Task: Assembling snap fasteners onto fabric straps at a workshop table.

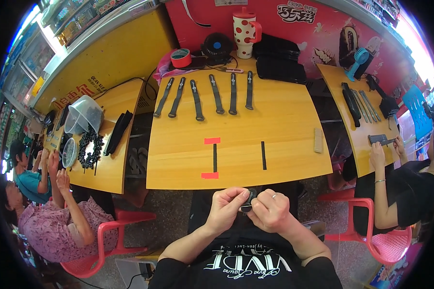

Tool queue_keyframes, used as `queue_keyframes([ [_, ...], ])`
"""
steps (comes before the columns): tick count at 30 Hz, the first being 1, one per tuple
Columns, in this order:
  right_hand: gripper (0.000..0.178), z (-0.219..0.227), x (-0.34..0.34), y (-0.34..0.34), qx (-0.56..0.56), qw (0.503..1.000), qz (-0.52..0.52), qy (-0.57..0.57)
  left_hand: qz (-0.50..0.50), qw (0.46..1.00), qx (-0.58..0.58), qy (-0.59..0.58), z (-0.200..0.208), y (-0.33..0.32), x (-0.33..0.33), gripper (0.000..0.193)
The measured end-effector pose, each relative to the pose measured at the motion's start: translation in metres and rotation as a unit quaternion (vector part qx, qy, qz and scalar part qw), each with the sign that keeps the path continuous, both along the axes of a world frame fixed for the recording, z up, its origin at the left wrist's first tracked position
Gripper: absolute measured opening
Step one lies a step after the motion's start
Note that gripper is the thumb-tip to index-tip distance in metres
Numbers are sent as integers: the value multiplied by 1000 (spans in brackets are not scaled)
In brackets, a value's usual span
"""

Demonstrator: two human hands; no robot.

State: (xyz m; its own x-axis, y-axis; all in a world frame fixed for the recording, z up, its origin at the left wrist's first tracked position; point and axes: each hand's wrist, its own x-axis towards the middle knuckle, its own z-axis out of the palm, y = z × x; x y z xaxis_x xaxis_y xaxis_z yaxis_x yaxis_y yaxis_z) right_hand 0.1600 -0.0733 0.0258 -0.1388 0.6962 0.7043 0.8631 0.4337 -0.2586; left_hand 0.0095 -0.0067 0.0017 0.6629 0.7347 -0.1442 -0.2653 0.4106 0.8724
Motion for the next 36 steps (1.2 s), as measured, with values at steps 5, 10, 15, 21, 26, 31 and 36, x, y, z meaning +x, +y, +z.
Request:
queue_keyframes([
  [5, 22, 0, 3, -3, 21, 1000, 4, -8, -62, 984, -165, -13, 13, 5, -3, 15],
  [10, 17, 2, 0, -5, 124, 984, 70, -104, -68, 985, -160, 12, 16, 5, -4, 21],
  [15, 21, 35, -10, -23, 138, 968, 197, -68, 194, 975, -99, 40, 15, 59, -4, 21],
  [21, 20, 61, 13, -60, 65, 939, 288, 176, 413, 898, -146, -36, -9, 176, -119, 13],
  [26, 26, 51, 57, -65, 116, 961, -250, -18, 396, 888, -157, -172, -37, 207, -228, 19],
  [31, 30, 72, 111, 48, 79, 824, -145, 542, 302, 930, -130, -165, -19, 169, -188, 23],
  [36, 34, 25, 215, 127, 23, 805, -174, 567, 262, 945, -156, -120, -28, 161, -134, 22],
])
